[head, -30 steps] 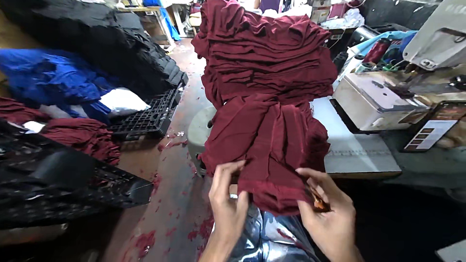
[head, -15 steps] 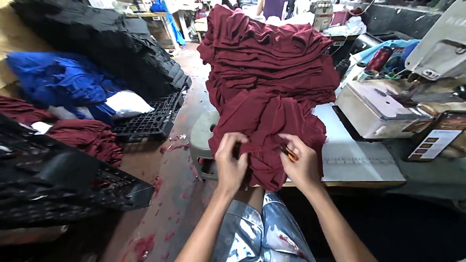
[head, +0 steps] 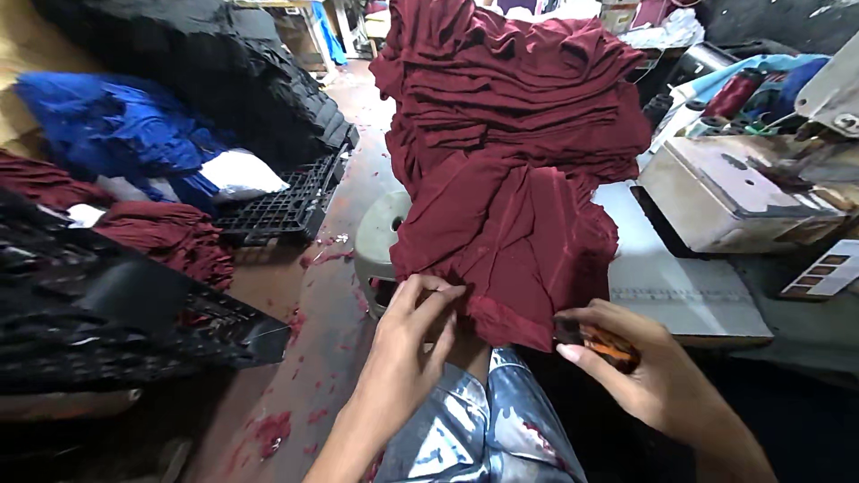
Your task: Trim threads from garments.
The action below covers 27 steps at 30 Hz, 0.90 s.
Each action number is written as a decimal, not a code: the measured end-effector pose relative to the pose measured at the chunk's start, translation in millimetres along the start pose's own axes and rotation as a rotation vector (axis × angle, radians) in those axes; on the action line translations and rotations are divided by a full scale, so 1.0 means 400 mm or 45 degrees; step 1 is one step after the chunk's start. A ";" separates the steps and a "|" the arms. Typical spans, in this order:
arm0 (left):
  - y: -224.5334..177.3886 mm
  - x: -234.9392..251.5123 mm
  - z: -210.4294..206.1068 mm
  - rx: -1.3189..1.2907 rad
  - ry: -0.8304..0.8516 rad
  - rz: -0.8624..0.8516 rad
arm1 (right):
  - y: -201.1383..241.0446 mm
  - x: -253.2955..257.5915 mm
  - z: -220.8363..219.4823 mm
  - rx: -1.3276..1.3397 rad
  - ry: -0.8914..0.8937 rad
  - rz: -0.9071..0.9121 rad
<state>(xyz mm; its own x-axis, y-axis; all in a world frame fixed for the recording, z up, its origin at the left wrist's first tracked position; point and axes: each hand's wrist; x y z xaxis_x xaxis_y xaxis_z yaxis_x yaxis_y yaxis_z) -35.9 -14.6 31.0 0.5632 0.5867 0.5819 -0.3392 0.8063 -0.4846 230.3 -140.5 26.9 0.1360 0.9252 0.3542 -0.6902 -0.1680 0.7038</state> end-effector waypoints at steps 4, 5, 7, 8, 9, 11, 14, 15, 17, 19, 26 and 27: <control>-0.045 0.023 -0.054 -0.236 -0.142 0.041 | 0.087 0.042 -0.008 0.100 -0.071 0.007; -0.047 0.024 -0.083 -0.245 -0.161 0.093 | 0.103 0.054 -0.021 0.185 -0.056 -0.018; -0.043 0.019 -0.143 -0.172 -0.157 0.180 | 0.112 0.076 -0.055 0.337 0.013 -0.120; -0.040 0.015 -0.167 -0.103 -0.132 0.202 | 0.103 0.087 -0.072 0.380 0.046 -0.200; -0.040 0.011 -0.183 -0.051 -0.115 0.218 | 0.089 0.096 -0.085 0.387 0.075 -0.282; -0.036 0.003 -0.186 -0.088 -0.065 0.251 | 0.058 0.103 -0.097 0.338 0.082 -0.396; -0.012 -0.012 -0.149 -0.491 0.040 0.396 | 0.036 0.083 -0.101 0.217 0.017 -0.362; -0.003 -0.012 -0.133 -0.599 0.072 0.444 | 0.032 0.074 -0.101 0.137 0.002 -0.297; 0.006 -0.008 -0.111 -0.690 0.128 0.499 | 0.018 0.058 -0.106 -0.051 -0.017 -0.129; 0.007 -0.008 -0.104 -0.729 0.132 0.509 | 0.011 0.044 -0.113 -0.222 -0.014 -0.004; -0.018 -0.026 -0.115 -0.779 0.045 0.473 | 0.051 0.029 -0.146 -0.386 -0.108 -0.009; -0.024 -0.029 -0.119 -0.754 0.031 0.469 | 0.062 0.030 -0.151 -0.400 -0.125 -0.020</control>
<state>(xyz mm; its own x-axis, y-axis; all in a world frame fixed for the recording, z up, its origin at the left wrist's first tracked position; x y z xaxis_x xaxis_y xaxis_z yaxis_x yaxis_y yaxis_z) -3.3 -32.7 -2.1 0.5096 0.8066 0.2995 -0.0479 0.3741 -0.9262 171.8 -113.1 11.2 0.2054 0.8870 0.4136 -0.8710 -0.0270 0.4905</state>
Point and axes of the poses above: each hand's wrist, its own x-axis towards the middle knuckle, its own z-axis out of the back of the hand, y = z × x, and after that the axes turned 5 degrees about -z, right-handed
